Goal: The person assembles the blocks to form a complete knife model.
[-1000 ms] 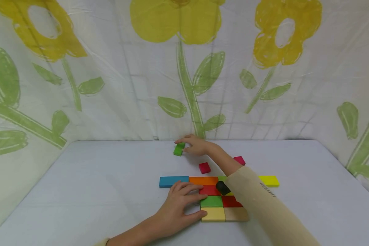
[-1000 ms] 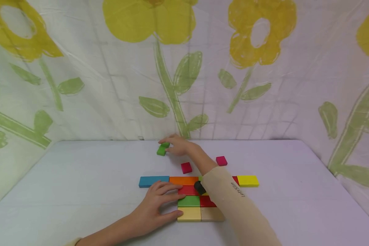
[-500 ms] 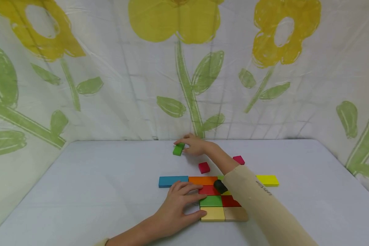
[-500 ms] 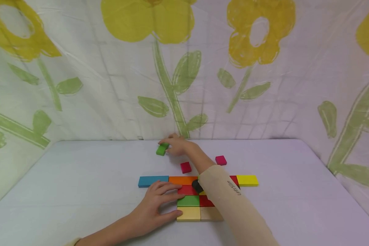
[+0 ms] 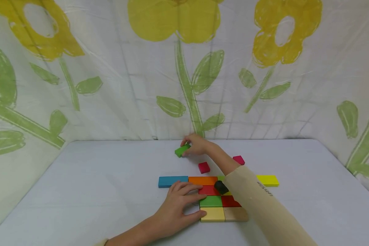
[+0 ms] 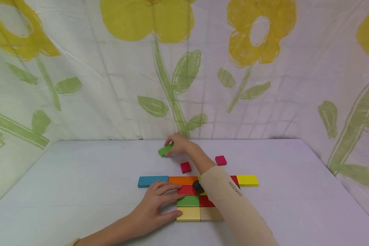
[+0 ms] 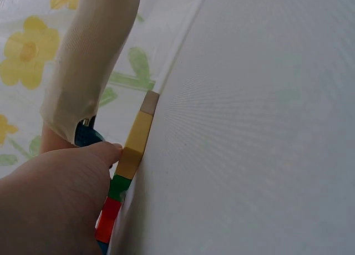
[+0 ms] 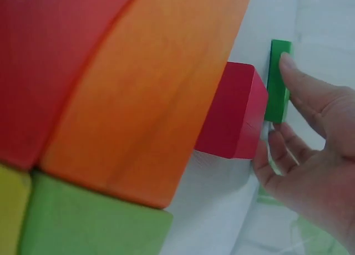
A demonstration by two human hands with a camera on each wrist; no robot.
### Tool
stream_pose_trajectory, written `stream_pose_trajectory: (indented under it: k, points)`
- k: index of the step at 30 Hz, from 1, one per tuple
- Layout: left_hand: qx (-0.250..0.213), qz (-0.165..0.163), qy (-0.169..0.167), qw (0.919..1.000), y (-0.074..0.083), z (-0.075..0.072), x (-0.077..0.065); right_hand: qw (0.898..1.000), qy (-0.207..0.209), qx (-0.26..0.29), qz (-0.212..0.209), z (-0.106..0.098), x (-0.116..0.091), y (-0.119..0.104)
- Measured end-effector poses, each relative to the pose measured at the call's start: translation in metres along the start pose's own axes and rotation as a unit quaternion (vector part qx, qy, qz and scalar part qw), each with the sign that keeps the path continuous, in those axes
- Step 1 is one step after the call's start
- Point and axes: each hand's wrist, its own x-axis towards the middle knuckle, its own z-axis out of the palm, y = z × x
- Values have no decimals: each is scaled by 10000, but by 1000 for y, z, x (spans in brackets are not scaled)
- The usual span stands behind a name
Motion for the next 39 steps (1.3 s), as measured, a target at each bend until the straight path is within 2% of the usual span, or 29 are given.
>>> stream_pose_trajectory:
  k: [8, 22, 31, 39]
  points:
    - [35, 91, 84, 9999, 0, 1, 0, 9989, 239, 393, 136, 2, -1, 5]
    - [-13, 49, 42, 10000, 0, 0, 0, 9994, 295, 198, 35, 3, -5, 8]
    - [-59, -22, -26, 10000, 1, -1, 0, 9994, 356, 48, -8, -2, -14, 6]
    - [-79, -95, -90, 9999, 1, -1, -1, 9987, 473, 163, 25, -5, -25, 5]
